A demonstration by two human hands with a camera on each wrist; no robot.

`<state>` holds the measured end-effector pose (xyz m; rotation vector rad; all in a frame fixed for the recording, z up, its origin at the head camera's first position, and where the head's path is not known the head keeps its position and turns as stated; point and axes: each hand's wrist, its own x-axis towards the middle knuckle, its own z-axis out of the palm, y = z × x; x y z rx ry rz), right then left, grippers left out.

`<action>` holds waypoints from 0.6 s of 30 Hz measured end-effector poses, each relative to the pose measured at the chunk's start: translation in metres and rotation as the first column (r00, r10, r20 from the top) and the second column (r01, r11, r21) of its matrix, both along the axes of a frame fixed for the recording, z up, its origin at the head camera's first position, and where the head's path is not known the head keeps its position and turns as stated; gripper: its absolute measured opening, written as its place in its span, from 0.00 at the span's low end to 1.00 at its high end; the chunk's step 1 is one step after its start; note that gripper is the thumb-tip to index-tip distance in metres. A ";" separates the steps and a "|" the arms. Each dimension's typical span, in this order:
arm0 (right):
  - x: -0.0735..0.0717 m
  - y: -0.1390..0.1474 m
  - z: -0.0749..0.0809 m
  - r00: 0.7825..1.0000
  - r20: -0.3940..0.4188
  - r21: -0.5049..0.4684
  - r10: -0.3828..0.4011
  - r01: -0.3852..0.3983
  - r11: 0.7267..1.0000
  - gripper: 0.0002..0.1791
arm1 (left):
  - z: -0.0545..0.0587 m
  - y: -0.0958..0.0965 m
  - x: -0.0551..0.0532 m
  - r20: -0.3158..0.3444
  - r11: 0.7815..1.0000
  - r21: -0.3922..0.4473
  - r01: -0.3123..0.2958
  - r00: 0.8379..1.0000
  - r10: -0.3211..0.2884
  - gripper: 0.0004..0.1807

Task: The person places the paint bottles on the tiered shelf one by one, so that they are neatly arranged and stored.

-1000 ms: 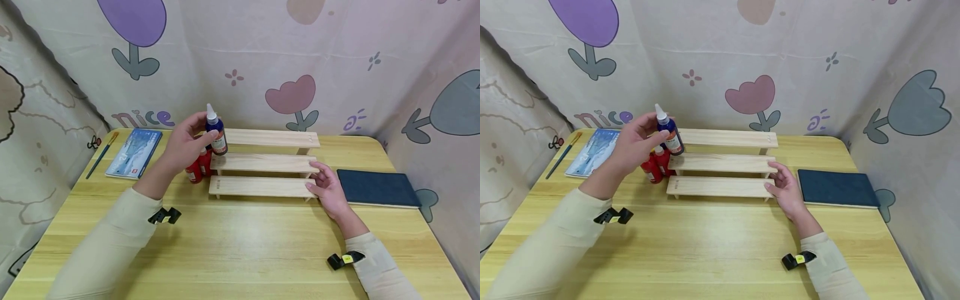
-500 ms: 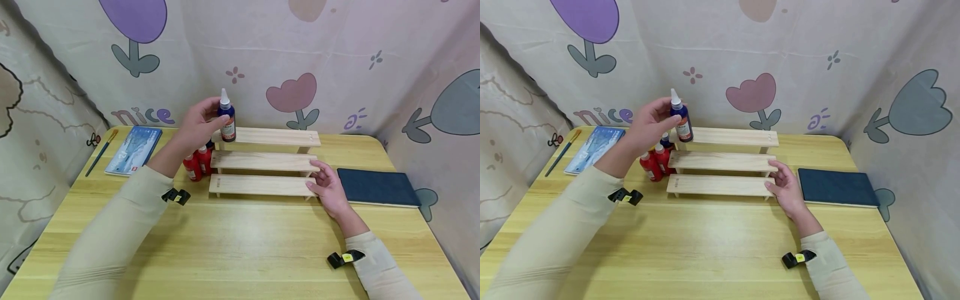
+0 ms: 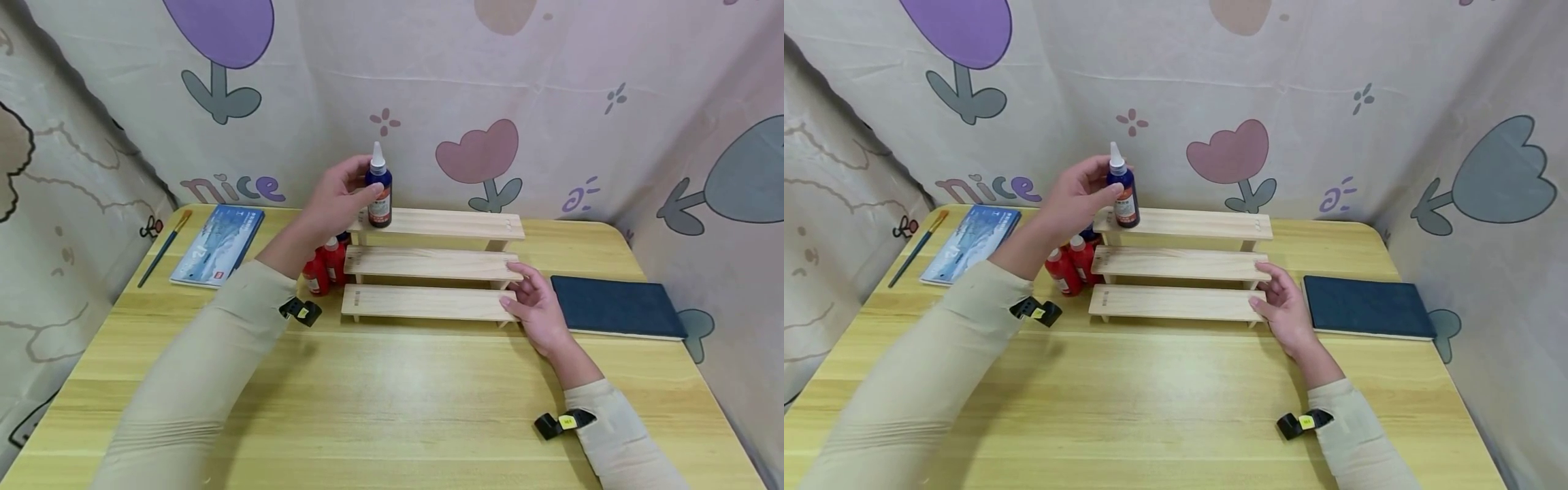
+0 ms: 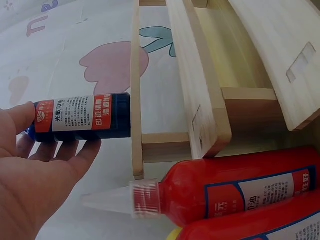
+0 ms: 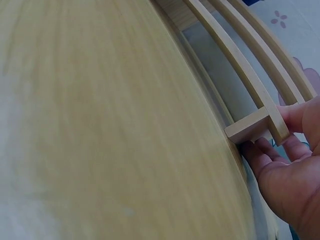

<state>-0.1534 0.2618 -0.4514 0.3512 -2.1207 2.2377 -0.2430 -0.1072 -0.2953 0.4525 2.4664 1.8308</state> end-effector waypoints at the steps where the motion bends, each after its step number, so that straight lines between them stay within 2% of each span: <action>1: 0.000 0.000 0.000 1.000 0.000 0.002 0.000 0.000 1.000 0.36 | 0.000 0.000 -0.001 0.000 1.000 0.002 0.002 1.000 -0.002 0.26; 5: 0.000 0.001 0.000 1.000 -0.002 0.006 0.001 -0.001 1.000 0.36 | 0.000 0.000 -0.003 0.001 1.000 0.001 0.000 1.000 0.000 0.26; 13: 0.000 0.001 0.000 1.000 -0.005 0.010 0.000 0.000 1.000 0.36 | 0.000 -0.001 -0.003 0.044 1.000 0.025 -0.011 0.999 0.010 0.28; 18: 0.001 -0.001 0.000 1.000 -0.014 0.008 -0.003 0.003 1.000 0.36 | -0.001 -0.004 0.001 0.030 0.994 0.109 -0.015 0.999 0.012 0.27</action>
